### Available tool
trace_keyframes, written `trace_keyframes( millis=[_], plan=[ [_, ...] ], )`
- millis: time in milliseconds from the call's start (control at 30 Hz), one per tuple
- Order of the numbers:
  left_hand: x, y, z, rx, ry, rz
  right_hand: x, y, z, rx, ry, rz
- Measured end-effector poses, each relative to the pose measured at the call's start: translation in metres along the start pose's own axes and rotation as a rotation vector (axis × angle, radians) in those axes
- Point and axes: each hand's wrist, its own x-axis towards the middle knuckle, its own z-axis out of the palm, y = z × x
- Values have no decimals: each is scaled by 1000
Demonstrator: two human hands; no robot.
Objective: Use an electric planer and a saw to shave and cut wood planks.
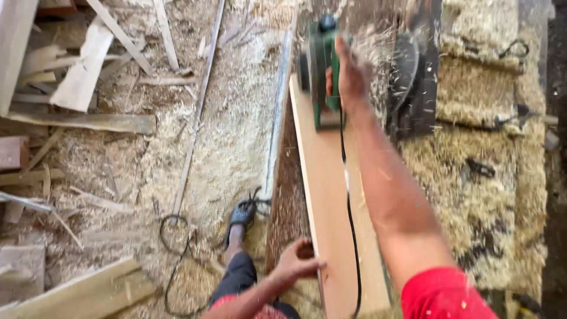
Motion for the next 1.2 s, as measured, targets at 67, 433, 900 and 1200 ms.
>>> trace_keyframes(
  millis=[67, 433, 900, 1200],
  plan=[
    [2, -42, -8, -30, -5, 19, -46, 0, -9, 6, -7, 46],
    [26, 71, 3, 548, 522, 564, -513, -12, -143, -91, 204, 321],
    [107, 91, 25, 502, 623, 814, -710, 25, -175, -8, 304, 456],
    [97, 93, 33, 567, 660, 747, -619, 7, -156, -13, 263, 419]
  ],
)
